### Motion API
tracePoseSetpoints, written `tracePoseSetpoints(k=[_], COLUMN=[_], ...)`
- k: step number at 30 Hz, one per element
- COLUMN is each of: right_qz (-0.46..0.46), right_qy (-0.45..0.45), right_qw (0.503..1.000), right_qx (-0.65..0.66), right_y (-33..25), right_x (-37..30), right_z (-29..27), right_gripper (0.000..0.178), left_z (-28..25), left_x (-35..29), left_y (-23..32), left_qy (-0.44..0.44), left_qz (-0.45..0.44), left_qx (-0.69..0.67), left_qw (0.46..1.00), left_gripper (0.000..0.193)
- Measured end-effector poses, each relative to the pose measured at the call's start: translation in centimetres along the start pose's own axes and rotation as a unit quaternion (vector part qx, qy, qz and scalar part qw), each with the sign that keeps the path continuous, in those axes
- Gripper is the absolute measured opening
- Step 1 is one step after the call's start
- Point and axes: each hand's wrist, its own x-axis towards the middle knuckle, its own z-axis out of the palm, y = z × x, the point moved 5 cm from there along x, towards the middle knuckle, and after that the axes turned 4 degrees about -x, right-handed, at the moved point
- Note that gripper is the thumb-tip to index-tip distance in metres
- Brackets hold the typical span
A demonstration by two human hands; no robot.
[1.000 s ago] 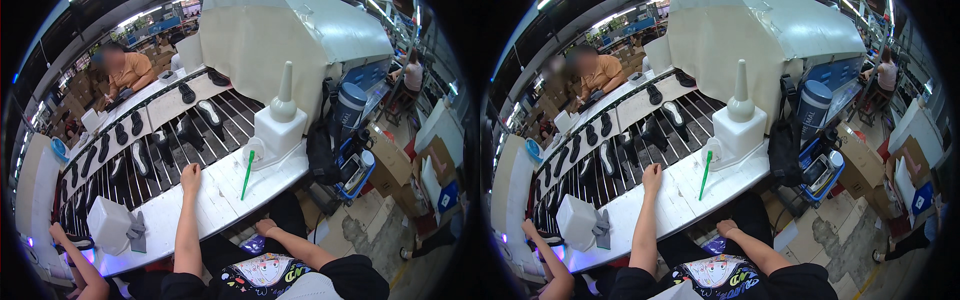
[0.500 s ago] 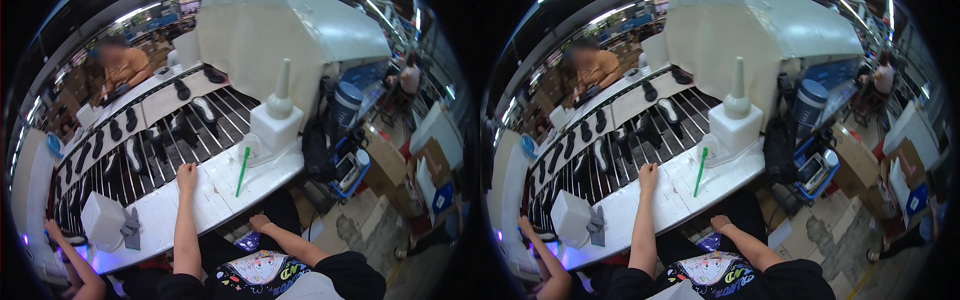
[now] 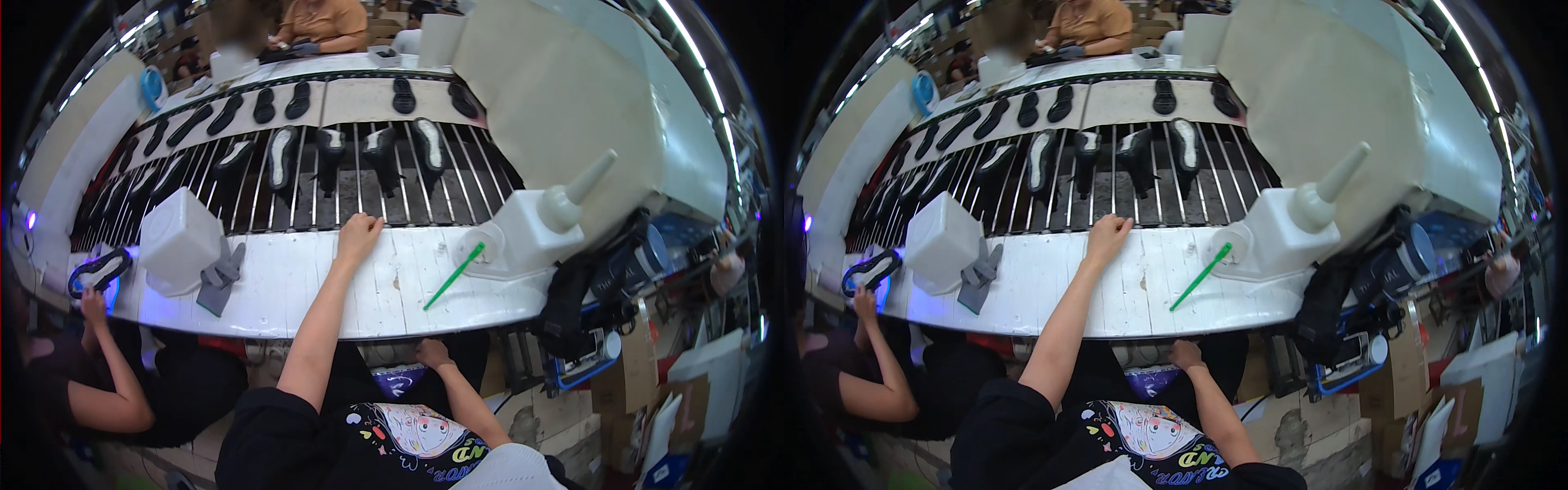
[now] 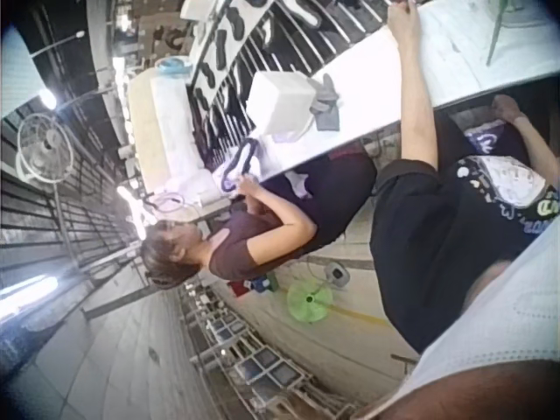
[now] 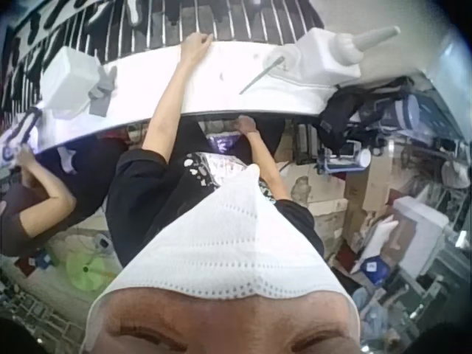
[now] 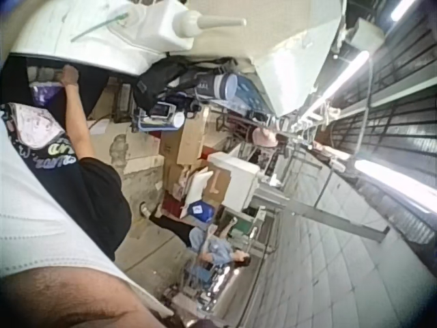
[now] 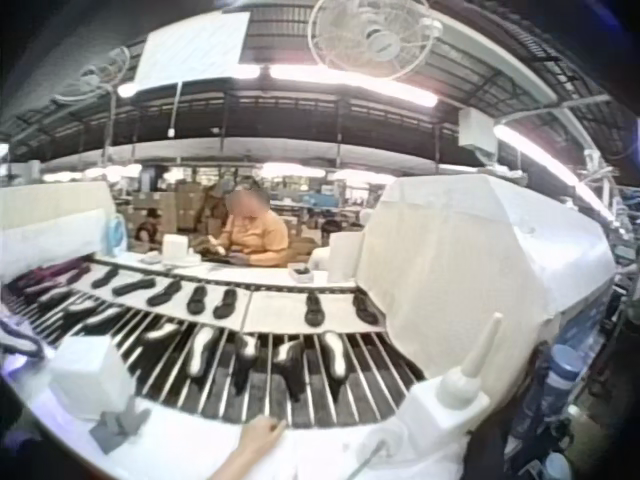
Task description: Apply glue or cleaning agent to the edge of shoe soles using a small brush.
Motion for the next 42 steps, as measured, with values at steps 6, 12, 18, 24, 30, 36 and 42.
tracePoseSetpoints(k=[6, 12, 18, 24, 30, 36, 42], right_qz=[-0.010, -0.122, -0.366, -0.266, -0.087, -0.044, -0.015], right_qy=[-0.107, -0.249, -0.445, -0.211, 0.036, 0.198, 0.301], right_qw=[0.994, 0.949, 0.800, 0.704, 0.735, 0.772, 0.785], right_qx=[0.030, -0.150, 0.166, 0.623, 0.671, 0.603, 0.541], right_y=[0.4, -5.0, -17.1, -21.0, -23.3, -26.2, -27.2], right_x=[0.4, -1.9, -9.4, 3.7, 23.2, 30.9, 31.7], right_z=[0.4, 0.2, -16.0, -29.7, -30.2, -30.6, -31.5], right_gripper=[0.035, 0.044, 0.040, 0.066, 0.067, 0.109, 0.053], left_z=[-0.2, -0.1, -0.9, -0.1, 1.0, 0.1, -1.2], left_x=[-0.6, 0.2, 0.2, 1.1, 1.2, 0.6, 1.3], left_y=[-0.2, -0.2, -2.0, -4.3, -0.7, -0.1, -0.3], left_qy=[-0.020, -0.025, 0.045, 0.083, -0.179, -0.238, -0.201], left_qz=[-0.024, -0.058, -0.100, -0.132, -0.124, -0.094, -0.080], left_qx=[-0.009, -0.032, -0.212, -0.665, -0.883, -0.831, -0.837], left_qw=[0.999, 0.998, 0.971, 0.730, 0.416, 0.494, 0.502], left_gripper=[0.029, 0.027, 0.026, 0.048, 0.086, 0.099, 0.101])
